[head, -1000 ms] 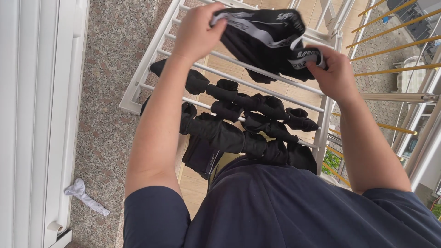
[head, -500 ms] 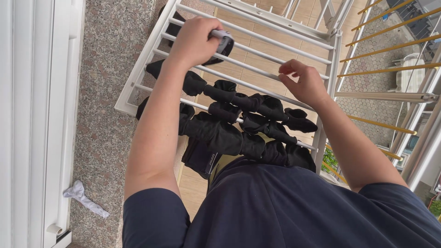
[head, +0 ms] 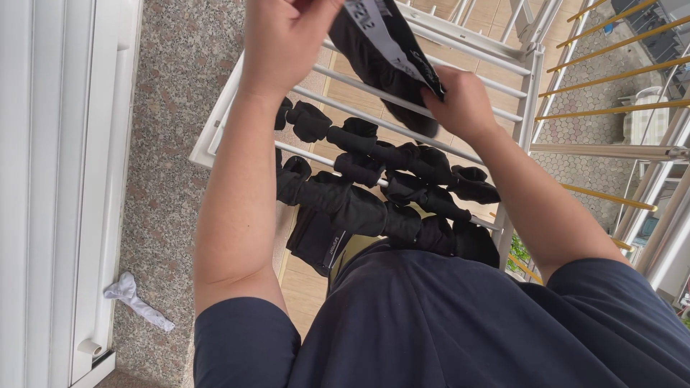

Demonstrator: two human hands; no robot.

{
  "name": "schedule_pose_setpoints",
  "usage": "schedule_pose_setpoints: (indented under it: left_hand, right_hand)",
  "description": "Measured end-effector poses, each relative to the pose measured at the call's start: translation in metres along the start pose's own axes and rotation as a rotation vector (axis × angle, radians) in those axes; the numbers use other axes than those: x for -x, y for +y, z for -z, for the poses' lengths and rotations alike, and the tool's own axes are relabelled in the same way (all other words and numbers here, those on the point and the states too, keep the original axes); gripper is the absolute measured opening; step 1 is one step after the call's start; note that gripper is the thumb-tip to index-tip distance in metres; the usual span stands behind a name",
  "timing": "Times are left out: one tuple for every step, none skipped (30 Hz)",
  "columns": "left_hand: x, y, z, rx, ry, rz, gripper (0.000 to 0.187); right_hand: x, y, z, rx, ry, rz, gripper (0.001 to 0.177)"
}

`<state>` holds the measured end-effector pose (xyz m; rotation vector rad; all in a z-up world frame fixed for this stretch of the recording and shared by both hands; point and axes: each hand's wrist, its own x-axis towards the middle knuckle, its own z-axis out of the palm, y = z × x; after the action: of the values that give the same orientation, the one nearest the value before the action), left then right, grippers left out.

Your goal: The person repeatedly picks up black socks and a pair of black shorts from a pile on the floor, unfolds them, and hangs them on a white metal drying rack. The person continues this process until the pile is empty and the rack is filled with the items.

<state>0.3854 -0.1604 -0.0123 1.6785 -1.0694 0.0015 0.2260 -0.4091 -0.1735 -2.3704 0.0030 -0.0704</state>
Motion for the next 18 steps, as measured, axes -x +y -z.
schedule_pose_setpoints:
  left_hand:
    - [0.006, -0.011, 0.009, -0.059, 0.059, 0.138, 0.032]
    - [0.014, -0.022, 0.017, -0.117, 0.12, 0.279, 0.056]
    - [0.018, -0.026, 0.021, -0.117, 0.123, 0.281, 0.056]
    - [0.022, -0.03, 0.025, -0.138, 0.058, 0.253, 0.024]
    - [0.026, -0.033, 0.029, -0.16, -0.007, 0.225, 0.01]
    - [0.03, -0.035, 0.028, -0.157, -0.005, 0.228, 0.01]
    - [0.034, -0.036, 0.027, -0.174, -0.075, 0.341, 0.011]
    - [0.036, -0.039, 0.026, -0.19, -0.147, 0.449, 0.012]
    - [0.035, -0.038, 0.025, -0.189, -0.144, 0.446, 0.012]
    - [0.035, -0.038, 0.024, -0.155, -0.185, 0.554, 0.014]
    - [0.034, -0.037, 0.023, -0.12, -0.227, 0.661, 0.015]
    - [0.034, -0.039, 0.023, -0.119, -0.227, 0.659, 0.015]
    - [0.033, -0.041, 0.023, -0.154, -0.249, 0.717, 0.01]
    - [0.032, -0.043, 0.024, -0.189, -0.272, 0.775, 0.027]
    - [0.029, -0.042, 0.026, -0.189, -0.273, 0.773, 0.027]
    - [0.025, -0.041, 0.028, -0.215, -0.305, 0.846, 0.031]
    - [0.022, -0.04, 0.03, -0.241, -0.338, 0.919, 0.035]
    - [0.017, -0.04, 0.031, -0.242, -0.34, 0.919, 0.035]
  right_hand:
    - [0.008, 0.004, 0.01, 0.036, 0.011, -0.024, 0.007]
    - [0.016, 0.008, 0.021, 0.072, 0.018, -0.047, 0.021]
    - [0.028, 0.005, 0.035, 0.074, 0.015, -0.046, 0.021]
    - [0.039, 0.002, 0.05, 0.049, 0.037, 0.013, 0.026]
    - [0.051, 0.0, 0.065, 0.023, 0.059, 0.072, 0.032]
    - [0.062, -0.001, 0.073, 0.024, 0.055, 0.071, 0.032]
    - [0.073, -0.002, 0.08, 0.017, 0.03, 0.024, 0.037]
    - [0.082, -0.002, 0.088, 0.011, 0.008, -0.021, 0.042]
    - [0.089, 0.001, 0.09, 0.014, 0.009, -0.02, 0.042]
    - [0.096, 0.004, 0.091, 0.143, -0.006, -0.012, 0.036]
    - [0.103, 0.007, 0.092, 0.272, -0.02, -0.003, 0.03]
    - [0.106, 0.006, 0.095, 0.274, -0.019, -0.004, 0.03]
    - [0.109, 0.006, 0.099, 0.335, -0.078, -0.057, 0.028]
    - [0.112, 0.005, 0.102, 0.393, -0.137, -0.111, 0.027]
    - [0.114, 0.003, 0.107, 0.394, -0.136, -0.113, 0.027]
    - [0.116, 0.001, 0.112, 0.365, -0.127, -0.119, 0.023]
    - [0.117, -0.002, 0.116, 0.336, -0.118, -0.126, 0.021]
    - [0.116, 0.0, 0.119, 0.335, -0.117, -0.127, 0.021]
